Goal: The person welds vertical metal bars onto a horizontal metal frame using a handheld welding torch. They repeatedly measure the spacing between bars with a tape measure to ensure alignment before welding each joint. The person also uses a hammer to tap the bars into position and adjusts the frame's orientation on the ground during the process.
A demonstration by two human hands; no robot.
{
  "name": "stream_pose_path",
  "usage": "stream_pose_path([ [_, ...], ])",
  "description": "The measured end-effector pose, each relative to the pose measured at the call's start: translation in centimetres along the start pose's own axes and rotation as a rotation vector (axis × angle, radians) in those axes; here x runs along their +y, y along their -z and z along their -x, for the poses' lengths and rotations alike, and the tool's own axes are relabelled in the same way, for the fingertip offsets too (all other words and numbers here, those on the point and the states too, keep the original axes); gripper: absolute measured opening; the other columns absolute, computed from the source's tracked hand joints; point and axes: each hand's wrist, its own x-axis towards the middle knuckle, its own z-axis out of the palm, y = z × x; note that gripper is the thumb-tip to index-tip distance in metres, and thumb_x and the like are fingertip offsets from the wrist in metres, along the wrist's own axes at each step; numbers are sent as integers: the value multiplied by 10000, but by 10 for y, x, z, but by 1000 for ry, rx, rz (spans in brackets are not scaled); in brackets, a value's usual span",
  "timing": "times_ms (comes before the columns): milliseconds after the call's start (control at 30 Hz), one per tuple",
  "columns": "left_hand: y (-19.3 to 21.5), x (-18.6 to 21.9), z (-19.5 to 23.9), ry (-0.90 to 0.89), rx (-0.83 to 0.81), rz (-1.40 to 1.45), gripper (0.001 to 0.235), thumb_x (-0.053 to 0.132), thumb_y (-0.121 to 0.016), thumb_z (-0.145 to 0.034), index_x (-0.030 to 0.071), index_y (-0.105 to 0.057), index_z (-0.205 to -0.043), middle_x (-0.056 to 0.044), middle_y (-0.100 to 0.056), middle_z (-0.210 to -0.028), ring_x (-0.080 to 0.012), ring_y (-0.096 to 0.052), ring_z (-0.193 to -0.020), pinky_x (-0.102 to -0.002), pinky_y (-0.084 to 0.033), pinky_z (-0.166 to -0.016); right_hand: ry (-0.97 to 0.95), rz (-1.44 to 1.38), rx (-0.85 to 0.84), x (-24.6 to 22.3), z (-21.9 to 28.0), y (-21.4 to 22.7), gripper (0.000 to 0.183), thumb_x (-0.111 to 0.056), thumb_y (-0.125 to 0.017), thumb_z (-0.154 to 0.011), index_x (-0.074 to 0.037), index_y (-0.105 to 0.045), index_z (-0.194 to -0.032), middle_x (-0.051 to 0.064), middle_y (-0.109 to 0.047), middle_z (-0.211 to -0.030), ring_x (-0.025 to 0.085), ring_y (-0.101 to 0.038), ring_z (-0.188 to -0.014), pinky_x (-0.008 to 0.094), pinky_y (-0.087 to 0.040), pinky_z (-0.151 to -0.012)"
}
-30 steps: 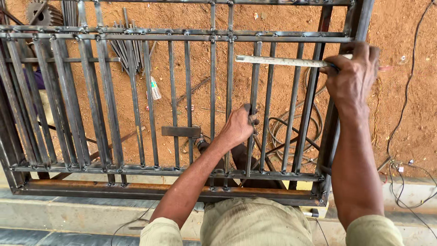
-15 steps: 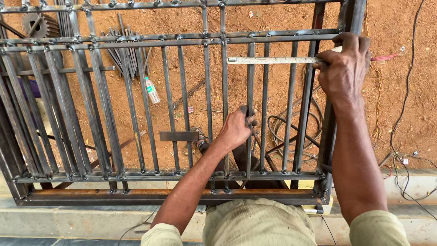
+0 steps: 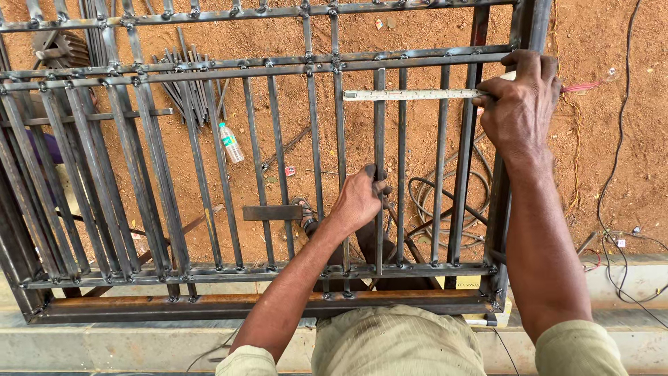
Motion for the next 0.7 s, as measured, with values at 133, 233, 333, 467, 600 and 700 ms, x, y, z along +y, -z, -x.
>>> stream_pose_path([
  [133, 0, -3, -1, -162, 56, 49, 387, -186, -469, -818, -137, -514, -1200, -331, -658, -1038, -309, -725, -988, -317, -641, -582, 9, 1, 12, -4, -2, 4, 130, -210, -870, -919, -172, -842, -1040, 124, -585, -1350, 357, -450, -1354, 537, -429, -1036],
  [233, 0, 0, -1, -51, 33, -47, 315, -125, -510, -871, -101, -533, -1184, -274, -718, -1014, -251, -746, -721, -316, -583, -444, -6, -12, 12, -4, -1, 2, 130, -207, -867, -917, -177, -842, -1041, 125, -588, -1367, 355, -452, -1357, 537, -428, -1036],
  [333, 3, 6, 0, -8, 4, -55, 257, -86, -540, -912, -105, -527, -1168, -271, -725, -1034, -236, -740, -686, -312, -556, -427, 9, 1, 7, 1, -1, -2, 133, -225, -870, -931, -177, -839, -1051, 121, -593, -1337, 351, -457, -1351, 528, -434, -1032],
  [467, 5, 7, 1, -4, 9, -49, 324, -124, -527, -860, -106, -521, -1183, -282, -714, -1047, -262, -749, -723, -308, -552, -420, 23, 30, 23, 5, -1, -7, 109, -219, -858, -939, -190, -842, -1043, 126, -590, -1338, 349, -460, -1337, 515, -440, -1027],
  [600, 1, -1, -1, -84, 41, -47, 343, -154, -515, -831, -117, -537, -1172, -317, -696, -1008, -270, -750, -888, -298, -592, -443, 15, 27, 14, 3, -1, -5, 114, -241, -868, -938, -180, -842, -1030, 115, -598, -1331, 334, -472, -1325, 529, -430, -1020],
  [700, 1, -2, -2, -58, 35, -53, 312, -148, -505, -846, -121, -536, -1156, -319, -692, -1014, -278, -764, -889, -316, -584, -443, 14, 29, 14, 3, -2, -5, 113, -235, -867, -936, -179, -843, -1031, 115, -598, -1332, 333, -475, -1324, 524, -429, -1017],
])
